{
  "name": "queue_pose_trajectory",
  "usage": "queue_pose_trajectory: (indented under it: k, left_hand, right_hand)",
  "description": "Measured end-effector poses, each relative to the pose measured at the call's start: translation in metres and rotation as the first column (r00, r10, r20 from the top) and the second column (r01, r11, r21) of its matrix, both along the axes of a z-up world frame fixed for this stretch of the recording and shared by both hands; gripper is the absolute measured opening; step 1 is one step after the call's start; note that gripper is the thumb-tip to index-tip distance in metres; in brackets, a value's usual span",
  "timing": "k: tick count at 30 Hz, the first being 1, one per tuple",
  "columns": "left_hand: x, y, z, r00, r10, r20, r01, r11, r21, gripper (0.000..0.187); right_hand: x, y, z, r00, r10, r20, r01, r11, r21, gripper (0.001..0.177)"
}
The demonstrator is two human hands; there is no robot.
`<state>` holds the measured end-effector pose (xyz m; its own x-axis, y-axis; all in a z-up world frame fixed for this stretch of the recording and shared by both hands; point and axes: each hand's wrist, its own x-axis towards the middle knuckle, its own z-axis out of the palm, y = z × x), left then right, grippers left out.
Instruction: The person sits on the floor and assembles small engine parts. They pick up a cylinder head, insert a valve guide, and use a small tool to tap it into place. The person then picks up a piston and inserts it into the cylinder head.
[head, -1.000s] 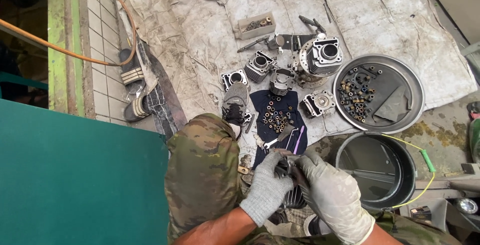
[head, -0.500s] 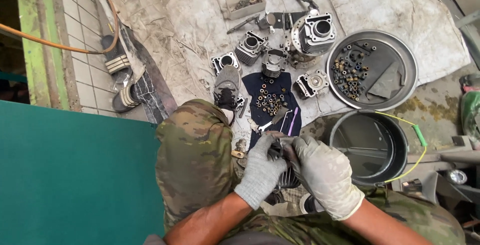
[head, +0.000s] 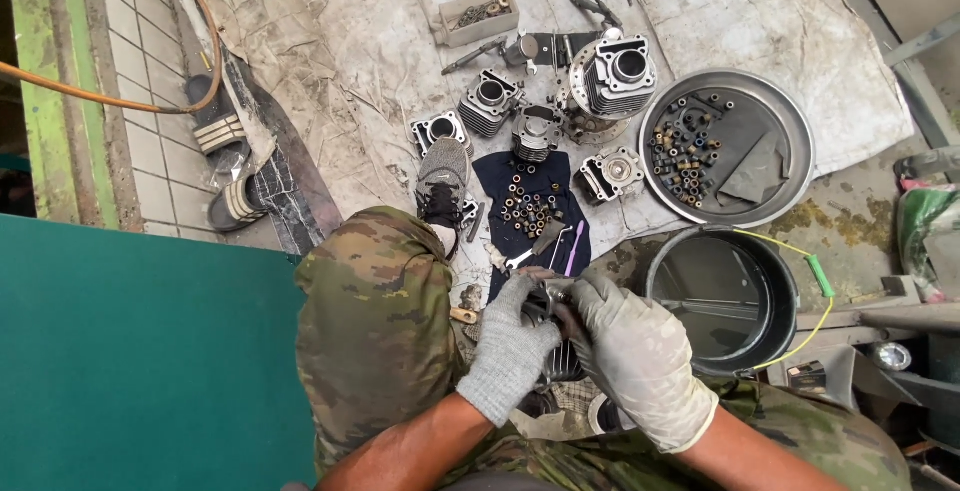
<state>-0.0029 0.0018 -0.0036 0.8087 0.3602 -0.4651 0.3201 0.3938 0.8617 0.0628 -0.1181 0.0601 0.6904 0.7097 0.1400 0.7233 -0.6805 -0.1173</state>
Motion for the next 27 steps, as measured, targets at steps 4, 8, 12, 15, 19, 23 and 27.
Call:
queue_pose_trajectory:
  k: [4, 8, 12, 15, 19, 23, 27]
  left_hand:
    - [-0.001, 0.005, 0.016, 0.997, -0.077, 0.021, 0.071, 0.975, 0.209, 0.053]
    - [0.0, 0.002, 0.006, 1.0, -0.031, 0.001, 0.031, 0.997, 0.074, 0.05]
    - [0.0, 0.012, 0.002, 1.0, 0.001, -0.012, 0.0, 0.999, 0.046, 0.058]
    - [0.001, 0.024, 0.01, 0.998, 0.063, -0.03, -0.066, 0.992, -0.108, 0.064]
    - [0.006, 0.039, 0.024, 0.987, 0.146, 0.066, -0.132, 0.973, -0.188, 0.069]
    - [0.008, 0.045, 0.021, 0.97, 0.208, 0.126, -0.19, 0.972, -0.141, 0.069]
    - [0.01, 0.051, 0.044, 0.964, 0.204, 0.171, -0.162, 0.96, -0.228, 0.072]
  right_hand:
    - [0.002, -0.001, -0.011, 0.998, 0.039, -0.043, -0.035, 0.996, 0.087, 0.018]
    - [0.006, -0.001, -0.016, 1.0, 0.017, -0.012, -0.015, 0.993, 0.119, 0.025]
    - [0.026, -0.011, -0.007, 0.942, -0.085, -0.324, 0.1, 0.995, 0.03, 0.053]
    - [0.042, -0.018, -0.006, 0.895, 0.027, -0.446, 0.075, 0.975, 0.209, 0.064]
    - [0.041, -0.013, -0.001, 0.582, -0.024, -0.813, 0.191, 0.976, 0.108, 0.102]
    - [0.028, -0.007, -0.011, 0.162, 0.207, -0.965, 0.371, 0.893, 0.254, 0.125]
    - [0.019, 0.005, -0.015, 0.238, -0.071, -0.969, 0.213, 0.977, -0.02, 0.149]
